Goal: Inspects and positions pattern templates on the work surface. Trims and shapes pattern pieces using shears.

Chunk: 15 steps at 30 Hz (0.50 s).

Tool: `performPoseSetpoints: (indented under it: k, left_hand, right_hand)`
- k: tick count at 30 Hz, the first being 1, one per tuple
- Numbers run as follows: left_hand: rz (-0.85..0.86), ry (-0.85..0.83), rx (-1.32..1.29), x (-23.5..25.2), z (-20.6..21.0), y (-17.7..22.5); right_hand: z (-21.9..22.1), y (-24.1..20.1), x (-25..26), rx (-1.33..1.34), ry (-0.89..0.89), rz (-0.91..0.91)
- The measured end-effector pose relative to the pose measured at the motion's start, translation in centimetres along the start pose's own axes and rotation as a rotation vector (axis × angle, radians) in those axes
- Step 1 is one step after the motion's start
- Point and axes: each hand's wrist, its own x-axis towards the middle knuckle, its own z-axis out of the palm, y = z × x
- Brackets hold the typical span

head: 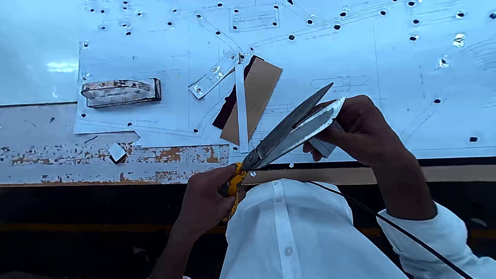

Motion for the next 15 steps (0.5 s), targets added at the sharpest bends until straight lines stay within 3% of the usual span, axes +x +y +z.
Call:
performPoseSetpoints:
  k: [9,15]
  left_hand:
    - [-0.055,-0.016,0.032,0.0,0.2,0.7]
    - [-0.064,-0.029,0.058,0.1,0.4,1.1]
  right_hand:
    - [1.0,-0.1,-0.5,-0.094,0.134,-0.011]
    - [1.5,0.5,-0.7,-0.067,0.096,-0.046]
